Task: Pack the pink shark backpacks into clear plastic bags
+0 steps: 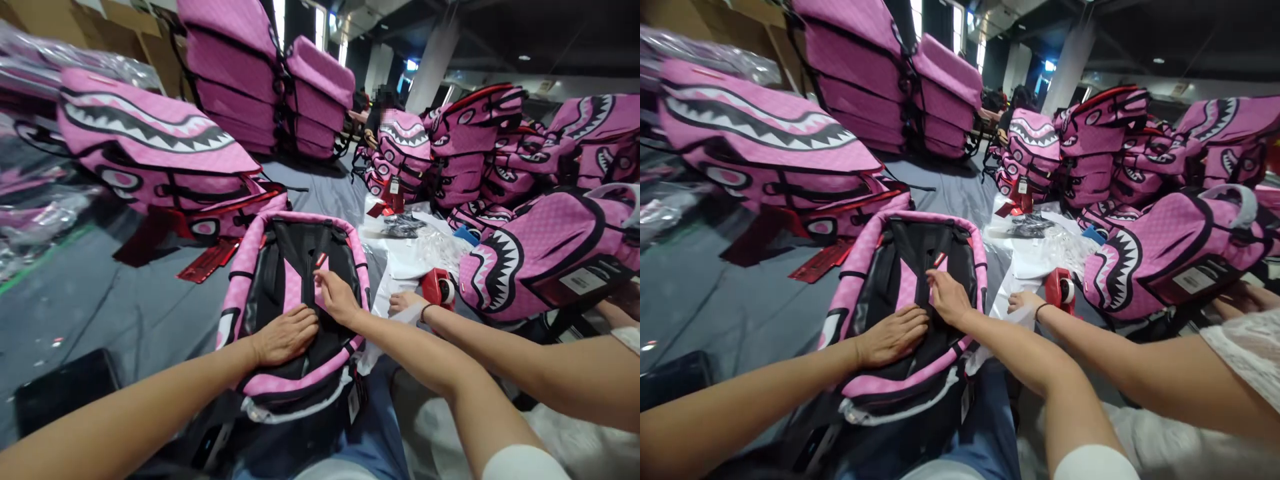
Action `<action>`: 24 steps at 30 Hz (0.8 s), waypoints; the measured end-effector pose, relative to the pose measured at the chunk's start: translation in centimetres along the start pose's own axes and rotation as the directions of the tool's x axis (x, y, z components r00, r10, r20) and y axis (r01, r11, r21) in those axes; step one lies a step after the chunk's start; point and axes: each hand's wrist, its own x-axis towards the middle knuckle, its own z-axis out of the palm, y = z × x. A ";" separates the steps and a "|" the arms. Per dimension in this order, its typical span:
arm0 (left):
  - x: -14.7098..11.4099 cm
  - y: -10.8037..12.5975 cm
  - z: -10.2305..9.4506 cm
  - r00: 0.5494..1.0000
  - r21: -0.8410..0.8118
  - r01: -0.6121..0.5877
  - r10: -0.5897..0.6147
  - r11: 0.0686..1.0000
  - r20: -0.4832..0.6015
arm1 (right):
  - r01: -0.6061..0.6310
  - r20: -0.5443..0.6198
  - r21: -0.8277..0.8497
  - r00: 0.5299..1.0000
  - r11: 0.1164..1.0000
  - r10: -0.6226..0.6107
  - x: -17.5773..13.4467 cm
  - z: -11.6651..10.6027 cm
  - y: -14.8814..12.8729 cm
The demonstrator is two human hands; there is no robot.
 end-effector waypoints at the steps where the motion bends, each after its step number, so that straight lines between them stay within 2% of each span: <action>1: 0.0 -0.5 -0.1 0.995 0.037 0.096 -0.095 0.995 -0.040 | 0.157 0.027 0.004 0.987 0.988 -0.157 -0.1 -0.6 -0.3; 2: 0.1 -1.0 -0.1 0.978 0.069 0.197 -0.191 0.978 -0.082 | 0.356 0.091 0.018 0.930 0.934 -0.356 -0.2 -1.0 -0.6; 3: 0.2 -1.5 -0.1 0.953 0.096 0.292 -0.281 0.952 -0.113 | 0.552 0.182 0.051 0.814 0.832 -0.551 -0.3 -1.1 -0.9; 4: 0.3 -1.8 0.1 0.927 0.117 0.369 -0.355 0.922 -0.125 | 0.700 0.280 0.098 0.663 0.707 -0.695 -0.4 -0.9 -1.2; 5: 0.3 -2.1 0.3 0.906 0.132 0.421 -0.407 0.898 -0.116 | 0.786 0.368 0.141 0.523 0.602 -0.769 -0.5 -0.3 -1.4; 6: 0.3 -2.2 0.6 0.891 0.143 0.454 -0.444 0.879 -0.098 | 0.827 0.435 0.162 0.430 0.539 -0.791 -0.6 0.4 -1.5; 7: 0.3 -2.1 0.9 0.881 0.147 0.474 -0.466 0.868 -0.083 | 0.845 0.480 0.157 0.388 0.511 -0.787 -0.7 1.4 -1.5; 10: -0.1 -1.9 1.7 0.865 0.142 0.501 -0.488 0.854 -0.115 | 0.865 0.502 0.091 0.388 0.493 -0.773 -0.6 4.2 -0.7; 13: 0.0 -2.1 1.7 0.865 0.146 0.497 -0.474 0.856 -0.164 | 0.883 0.470 0.062 0.385 0.465 -0.794 -0.2 5.8 0.4; 17: 0.2 -1.7 1.4 0.856 0.160 0.516 -0.500 0.842 -0.130 | 0.881 0.484 -0.004 0.415 0.473 -0.770 -1.1 6.1 -0.1; 20: -0.8 0.7 2.2 0.862 0.192 0.507 -0.497 0.840 -0.099 | 0.868 0.466 -0.047 0.456 0.494 -0.758 -3.3 5.4 -1.5; 21: -1.4 1.8 2.7 0.869 0.202 0.494 -0.487 0.846 -0.086 | 0.859 0.434 -0.071 0.484 0.507 -0.760 -3.8 4.8 -1.8; 22: -2.2 2.8 3.2 0.876 0.211 0.481 -0.478 0.851 -0.067 | 0.837 0.386 -0.108 0.533 0.537 -0.753 -4.0 4.1 -1.8; 23: -2.9 3.8 3.7 0.879 0.217 0.473 -0.475 0.854 -0.043 | 0.788 0.320 -0.161 0.611 0.594 -0.724 -3.8 3.2 -1.7; 24: -3.6 4.7 4.1 0.880 0.218 0.466 -0.475 0.857 -0.013 | 0.696 0.232 -0.223 0.717 0.682 -0.657 -3.2 2.1 -1.2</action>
